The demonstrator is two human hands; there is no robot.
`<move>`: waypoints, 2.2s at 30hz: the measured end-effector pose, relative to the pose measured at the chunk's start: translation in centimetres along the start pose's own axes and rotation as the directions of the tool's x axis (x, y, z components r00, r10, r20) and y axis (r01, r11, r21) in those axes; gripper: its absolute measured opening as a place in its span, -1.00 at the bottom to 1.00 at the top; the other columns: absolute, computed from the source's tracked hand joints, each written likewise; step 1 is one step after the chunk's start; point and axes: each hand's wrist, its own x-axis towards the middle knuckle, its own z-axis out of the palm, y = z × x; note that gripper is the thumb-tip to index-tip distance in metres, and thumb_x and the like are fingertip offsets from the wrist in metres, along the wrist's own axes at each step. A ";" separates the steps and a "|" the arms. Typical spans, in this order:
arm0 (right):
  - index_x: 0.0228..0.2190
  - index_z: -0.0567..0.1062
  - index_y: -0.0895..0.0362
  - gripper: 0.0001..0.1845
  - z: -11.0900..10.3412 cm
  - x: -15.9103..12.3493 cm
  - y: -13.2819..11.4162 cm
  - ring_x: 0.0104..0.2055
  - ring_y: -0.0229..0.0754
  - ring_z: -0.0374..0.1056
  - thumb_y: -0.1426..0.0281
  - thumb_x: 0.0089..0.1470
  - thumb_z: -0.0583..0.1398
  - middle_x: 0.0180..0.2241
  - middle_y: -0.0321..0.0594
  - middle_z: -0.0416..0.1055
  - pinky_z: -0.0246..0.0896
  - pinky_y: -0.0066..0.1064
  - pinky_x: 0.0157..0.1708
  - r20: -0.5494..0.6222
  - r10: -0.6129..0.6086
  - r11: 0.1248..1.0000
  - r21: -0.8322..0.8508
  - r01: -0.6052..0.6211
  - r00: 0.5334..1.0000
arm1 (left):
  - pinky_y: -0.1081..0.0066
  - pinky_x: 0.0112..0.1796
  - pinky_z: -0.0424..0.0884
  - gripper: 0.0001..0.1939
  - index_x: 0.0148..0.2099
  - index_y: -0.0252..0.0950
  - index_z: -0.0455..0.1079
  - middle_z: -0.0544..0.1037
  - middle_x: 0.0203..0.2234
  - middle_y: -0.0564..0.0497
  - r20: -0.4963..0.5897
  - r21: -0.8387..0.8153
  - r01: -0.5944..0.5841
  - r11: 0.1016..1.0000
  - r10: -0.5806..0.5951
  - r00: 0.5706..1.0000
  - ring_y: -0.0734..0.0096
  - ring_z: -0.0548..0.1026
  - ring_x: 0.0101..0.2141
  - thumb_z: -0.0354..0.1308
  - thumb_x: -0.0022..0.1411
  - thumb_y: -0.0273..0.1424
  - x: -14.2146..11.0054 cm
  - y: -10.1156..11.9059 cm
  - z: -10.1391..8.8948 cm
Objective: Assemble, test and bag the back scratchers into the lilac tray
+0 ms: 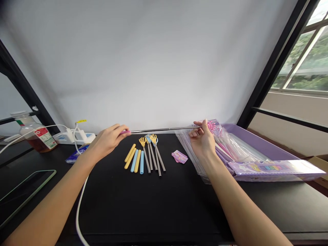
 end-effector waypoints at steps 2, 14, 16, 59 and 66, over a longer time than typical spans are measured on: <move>-0.46 0.46 0.11 -0.55 0.2 -0.4 0.2 -0.63 -0.43 0.06 -0.02 0.01 0.36 -0.60 -0.43 0.12 0.16 -0.51 -0.61 0.018 0.024 1.000 -0.005 -0.024 1.000 | 0.43 -0.36 0.36 -0.67 -0.01 -0.14 0.44 0.56 -0.25 0.04 0.024 -0.103 -0.039 0.994 0.042 0.999 0.36 0.56 -0.31 -0.07 0.48 -0.11 -0.1 0.0 0.3; -0.20 0.61 0.08 -0.57 5.3 -7.4 5.1 -0.56 -0.37 0.11 0.05 -0.02 0.39 -0.55 -0.41 0.26 0.10 -0.46 -0.56 0.370 0.328 0.944 -0.173 -0.282 0.869 | 0.44 -0.46 0.24 -0.64 -0.15 -0.27 0.46 0.48 -0.46 0.04 -0.087 -0.096 -0.178 0.979 0.170 0.982 0.44 0.43 -0.49 -0.10 0.51 -0.22 0.5 6.6 2.8; -0.30 0.60 0.12 -0.61 4.8 -6.8 4.9 -0.59 -0.39 0.10 0.12 -0.08 0.44 -0.58 -0.42 0.27 0.09 -0.47 -0.59 0.336 0.356 0.932 -0.190 -0.308 0.872 | 0.44 -0.44 0.26 -0.70 -0.15 -0.26 0.45 0.51 -0.41 0.03 -0.106 -0.097 -0.176 0.980 0.166 0.981 0.43 0.47 -0.45 -0.05 0.49 -0.24 0.3 5.9 2.8; -0.43 0.62 0.23 -0.56 4.4 -5.8 4.4 -0.57 -0.36 0.22 0.09 -0.15 0.47 -0.55 -0.22 0.43 0.14 -0.45 -0.56 0.359 0.255 0.960 -0.205 -0.191 0.898 | 0.34 -0.27 0.43 -0.81 -0.15 -0.30 0.52 0.63 -0.34 -0.05 -0.068 0.082 -0.280 0.957 0.285 0.956 0.26 0.57 -0.31 0.07 0.36 -0.56 0.7 4.2 2.8; -0.51 0.62 0.25 -0.54 3.2 -3.7 3.0 -0.65 -0.43 0.06 0.08 -0.19 0.49 -0.64 -0.24 0.35 -0.03 -0.47 -0.66 0.219 0.127 0.978 -0.191 -0.085 0.967 | 0.35 -0.24 0.47 -0.78 -0.06 -0.29 0.55 0.66 -0.24 -0.06 0.009 -0.035 -0.156 0.987 0.157 0.988 0.22 0.61 -0.24 0.11 0.35 -0.54 1.1 1.7 2.6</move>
